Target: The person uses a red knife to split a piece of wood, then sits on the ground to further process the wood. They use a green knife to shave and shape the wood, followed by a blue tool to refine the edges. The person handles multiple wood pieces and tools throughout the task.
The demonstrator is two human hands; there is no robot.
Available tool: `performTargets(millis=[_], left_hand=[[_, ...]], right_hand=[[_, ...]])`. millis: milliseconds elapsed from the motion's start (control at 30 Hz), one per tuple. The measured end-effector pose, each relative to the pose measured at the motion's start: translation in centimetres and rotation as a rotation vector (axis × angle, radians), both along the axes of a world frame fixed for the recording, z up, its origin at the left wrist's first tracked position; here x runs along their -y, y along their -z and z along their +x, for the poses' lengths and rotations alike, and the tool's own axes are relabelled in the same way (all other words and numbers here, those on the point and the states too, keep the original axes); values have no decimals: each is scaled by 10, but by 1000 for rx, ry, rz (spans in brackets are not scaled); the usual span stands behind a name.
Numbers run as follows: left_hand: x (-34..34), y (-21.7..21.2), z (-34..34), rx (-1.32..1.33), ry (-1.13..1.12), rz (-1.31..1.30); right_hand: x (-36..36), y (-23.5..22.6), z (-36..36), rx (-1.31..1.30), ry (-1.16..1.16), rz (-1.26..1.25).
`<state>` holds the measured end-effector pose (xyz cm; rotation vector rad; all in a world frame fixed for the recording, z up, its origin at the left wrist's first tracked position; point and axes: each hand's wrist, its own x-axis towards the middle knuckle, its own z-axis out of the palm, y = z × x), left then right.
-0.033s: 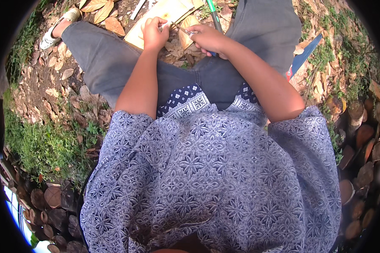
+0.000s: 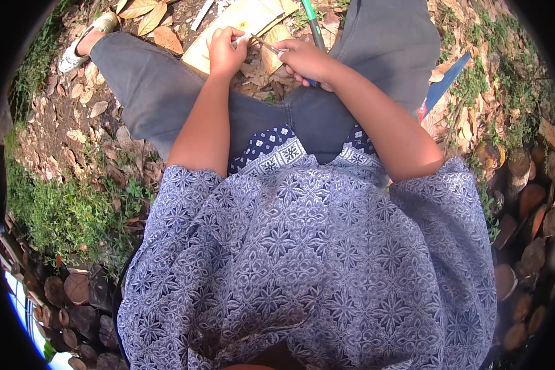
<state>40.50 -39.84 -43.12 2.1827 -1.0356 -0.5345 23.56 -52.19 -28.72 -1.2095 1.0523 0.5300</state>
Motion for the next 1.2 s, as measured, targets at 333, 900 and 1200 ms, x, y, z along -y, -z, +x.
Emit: performTargets(millis=[333,900,1200], left_hand=[[0,1,2,3,18,-39],[-1,3,2,-4,13,-27],[2,-4,0,28,-6,18]], right_hand=[[-2,-6,-4,8,-39,-34],[5,-7,7,23,-86,-45],[12,-12,20,-55,-60,3]])
